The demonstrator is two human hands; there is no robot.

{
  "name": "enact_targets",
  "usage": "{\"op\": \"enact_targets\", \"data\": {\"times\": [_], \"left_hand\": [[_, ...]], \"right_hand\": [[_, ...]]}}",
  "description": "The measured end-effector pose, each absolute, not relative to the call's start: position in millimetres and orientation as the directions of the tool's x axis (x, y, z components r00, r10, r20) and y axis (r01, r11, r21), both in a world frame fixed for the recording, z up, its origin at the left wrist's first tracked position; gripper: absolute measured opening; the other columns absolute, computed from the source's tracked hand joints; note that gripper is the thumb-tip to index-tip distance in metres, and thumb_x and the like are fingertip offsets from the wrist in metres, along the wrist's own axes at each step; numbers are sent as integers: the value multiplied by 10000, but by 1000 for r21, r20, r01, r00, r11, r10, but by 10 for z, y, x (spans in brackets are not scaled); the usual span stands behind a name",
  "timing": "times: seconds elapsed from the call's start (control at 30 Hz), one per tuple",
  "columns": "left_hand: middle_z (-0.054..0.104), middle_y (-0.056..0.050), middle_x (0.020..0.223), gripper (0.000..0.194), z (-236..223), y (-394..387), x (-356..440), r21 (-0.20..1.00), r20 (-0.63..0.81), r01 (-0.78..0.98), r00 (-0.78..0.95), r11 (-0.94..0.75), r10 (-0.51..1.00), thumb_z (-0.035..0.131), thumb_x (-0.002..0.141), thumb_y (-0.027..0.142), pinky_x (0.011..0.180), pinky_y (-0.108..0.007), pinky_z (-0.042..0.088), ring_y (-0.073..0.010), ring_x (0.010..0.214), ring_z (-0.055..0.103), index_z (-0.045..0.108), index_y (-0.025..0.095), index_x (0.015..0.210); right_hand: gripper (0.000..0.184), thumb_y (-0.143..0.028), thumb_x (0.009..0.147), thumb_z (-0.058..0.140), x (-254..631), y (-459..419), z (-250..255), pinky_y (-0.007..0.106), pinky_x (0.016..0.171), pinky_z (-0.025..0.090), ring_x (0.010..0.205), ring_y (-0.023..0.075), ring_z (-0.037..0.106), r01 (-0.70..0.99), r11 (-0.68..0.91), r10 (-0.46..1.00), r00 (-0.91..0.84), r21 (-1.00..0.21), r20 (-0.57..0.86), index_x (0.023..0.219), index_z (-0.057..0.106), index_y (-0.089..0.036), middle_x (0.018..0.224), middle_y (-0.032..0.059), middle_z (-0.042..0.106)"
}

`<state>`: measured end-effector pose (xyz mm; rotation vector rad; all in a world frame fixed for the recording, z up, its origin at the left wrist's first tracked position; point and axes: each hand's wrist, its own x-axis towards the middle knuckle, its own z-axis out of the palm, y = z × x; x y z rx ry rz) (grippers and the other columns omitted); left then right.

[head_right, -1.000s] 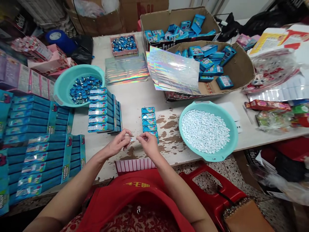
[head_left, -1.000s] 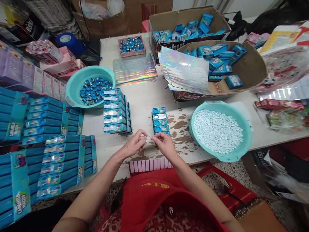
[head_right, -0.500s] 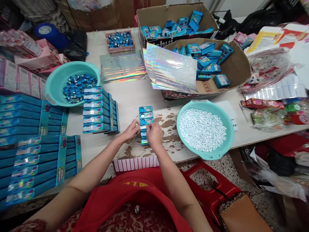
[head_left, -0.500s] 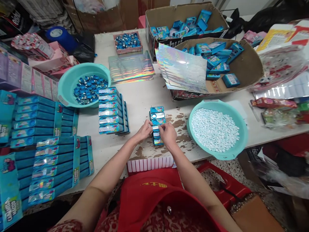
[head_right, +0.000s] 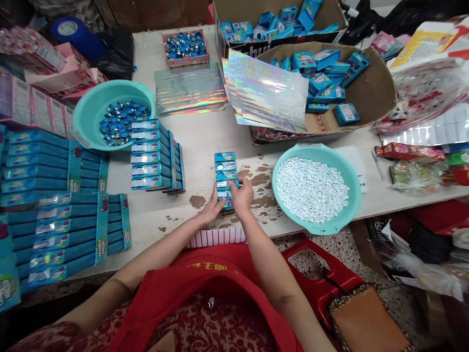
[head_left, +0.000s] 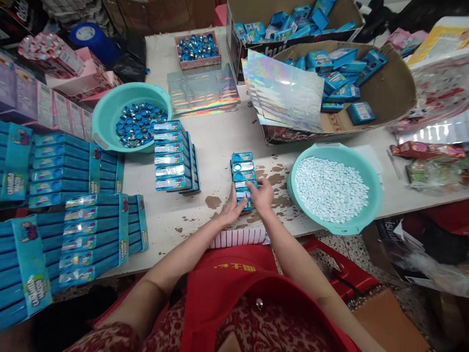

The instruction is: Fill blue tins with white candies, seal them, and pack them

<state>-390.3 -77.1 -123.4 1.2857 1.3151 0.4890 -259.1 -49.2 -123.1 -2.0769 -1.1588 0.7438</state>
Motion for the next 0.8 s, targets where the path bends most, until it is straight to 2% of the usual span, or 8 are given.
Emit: {"op": "enact_targets", "data": {"times": [0.1, 0.23, 0.3, 0.4, 0.47, 0.57, 0.67, 0.8], "left_hand": [[286, -101, 1502, 734, -1250, -777, -4076, 814, -534, 432, 291, 390, 794, 432, 794, 651, 1128, -443, 165, -272, 1420, 124, 368, 213, 1379], [474, -143, 1377, 665, -1065, -817, -4789, 763, -645, 326, 314, 559, 697, 400, 823, 619, 1029, -415, 340, -269, 1256, 450, 449, 196, 1333], [532, -130, 1317, 626, -938, -994, -5098, 752, -659, 310, 369, 581, 656, 520, 781, 565, 951, -367, 405, -253, 1186, 506, 487, 206, 1293], [644, -77, 1092, 502, -870, -1355, -5267, 745, -666, 385, 481, 545, 570, 674, 677, 447, 771, -277, 459, -209, 954, 593, 602, 202, 1109], [641, -20, 802, 314, -936, -1545, -5221, 751, -660, 449, 490, 483, 570, 634, 696, 440, 643, -238, 428, -160, 724, 564, 641, 166, 849], [495, 32, 566, 334, -1100, -1673, -5101, 747, -636, 507, 358, 430, 683, 522, 754, 467, 554, -220, 360, -125, 577, 453, 543, 162, 619], [521, 27, 565, 319, -1168, -1721, -5036, 752, -575, 535, 248, 384, 780, 487, 791, 454, 561, -231, 385, -134, 575, 473, 567, 177, 652], [692, -43, 833, 262, -1018, -1925, -5039, 825, -219, 563, 263, 35, 940, 443, 869, 349, 756, -300, 483, -173, 798, 618, 672, 225, 841]], "right_hand": [[236, -362, 709, 607, -2525, -488, -1216, 351, 724, 445, 738, 216, 591, 474, -414, 878, 434, -777, -203, 828, 611, -159, 844, 82, 654], [332, -319, 830, 480, -2545, -799, -1017, 377, 815, 451, 914, 220, 576, 487, -248, 893, 450, -838, -3, 1099, 556, -140, 1069, 140, 602], [310, -332, 861, 473, -2610, -1072, -911, 387, 854, 444, 970, 221, 553, 554, -99, 943, 317, -827, 100, 1115, 552, -174, 1080, 125, 586], [241, -359, 860, 510, -2671, -1455, -866, 409, 891, 438, 992, 225, 550, 560, 38, 996, 45, -827, 76, 1041, 589, -222, 1008, 89, 610], [302, -389, 847, 529, -2631, -1646, -930, 439, 943, 414, 1063, 234, 525, 564, 1, 998, 55, -826, 39, 1097, 569, -226, 1071, 96, 595], [490, -440, 821, 536, -2468, -1880, -1104, 477, 982, 389, 1179, 253, 465, 554, -179, 966, 255, -813, -39, 1248, 473, -207, 1250, 138, 502], [648, -495, 736, 606, -2321, -2111, -1277, 475, 911, 454, 1142, 285, 517, 411, -407, 879, 419, -816, -228, 1281, 451, -181, 1314, 182, 462], [564, -504, 609, 701, -2299, -2348, -1398, 467, 864, 501, 964, 289, 636, 75, -562, 811, 246, -824, -531, 1059, 616, -175, 1046, 139, 671]]}}
